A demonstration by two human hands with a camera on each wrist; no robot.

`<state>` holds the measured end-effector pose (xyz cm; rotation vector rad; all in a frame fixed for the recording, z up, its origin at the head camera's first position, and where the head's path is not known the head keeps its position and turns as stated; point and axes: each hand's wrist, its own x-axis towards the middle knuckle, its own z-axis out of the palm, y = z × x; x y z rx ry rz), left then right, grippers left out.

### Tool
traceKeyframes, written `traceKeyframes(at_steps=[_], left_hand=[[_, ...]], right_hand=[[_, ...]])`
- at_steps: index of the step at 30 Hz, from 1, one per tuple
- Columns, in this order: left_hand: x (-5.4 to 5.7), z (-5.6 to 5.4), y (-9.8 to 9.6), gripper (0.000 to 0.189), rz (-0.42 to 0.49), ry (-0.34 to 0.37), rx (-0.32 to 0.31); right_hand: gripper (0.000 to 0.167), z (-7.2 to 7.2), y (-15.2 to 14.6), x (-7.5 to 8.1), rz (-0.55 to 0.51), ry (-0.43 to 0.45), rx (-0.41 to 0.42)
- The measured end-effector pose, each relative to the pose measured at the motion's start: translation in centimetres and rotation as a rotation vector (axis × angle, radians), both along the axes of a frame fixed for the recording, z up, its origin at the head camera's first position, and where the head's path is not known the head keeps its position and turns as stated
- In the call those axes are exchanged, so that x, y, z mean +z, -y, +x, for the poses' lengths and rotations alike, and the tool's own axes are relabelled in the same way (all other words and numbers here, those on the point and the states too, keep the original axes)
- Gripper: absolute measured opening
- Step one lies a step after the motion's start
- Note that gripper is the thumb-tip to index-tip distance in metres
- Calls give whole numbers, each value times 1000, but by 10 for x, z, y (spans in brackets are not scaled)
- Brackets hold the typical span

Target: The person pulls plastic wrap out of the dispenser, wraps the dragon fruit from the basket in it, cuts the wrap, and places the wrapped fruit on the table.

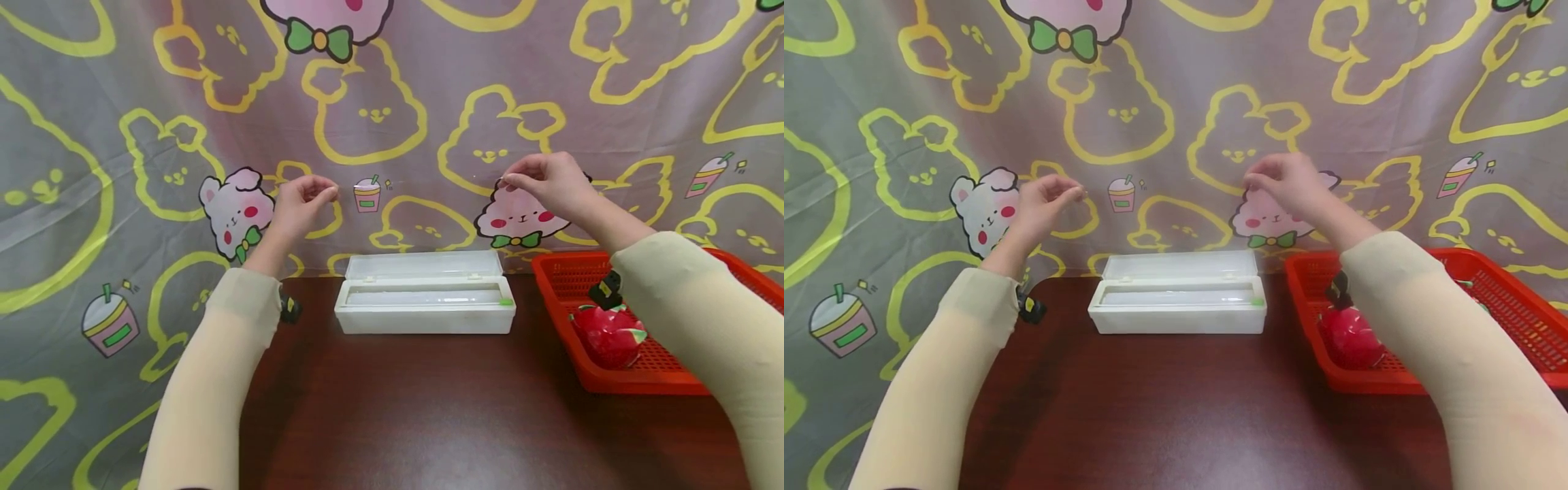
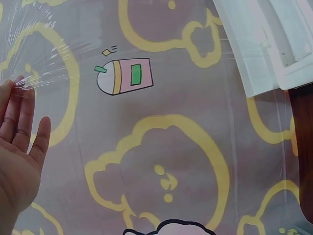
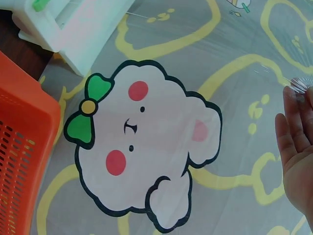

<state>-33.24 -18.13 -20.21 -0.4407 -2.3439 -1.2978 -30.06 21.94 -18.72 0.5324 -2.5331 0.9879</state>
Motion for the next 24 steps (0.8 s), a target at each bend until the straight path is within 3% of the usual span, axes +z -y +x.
traceKeyframes(at_steps=[18,24], left_hand=[[21,7,-3,23,-16,-34,-16],[25,6,-3,26,-18,-43,7]], right_hand=[[26,1,1,16,-49,-26,64],[26,3,0,21,-62,-29,70]])
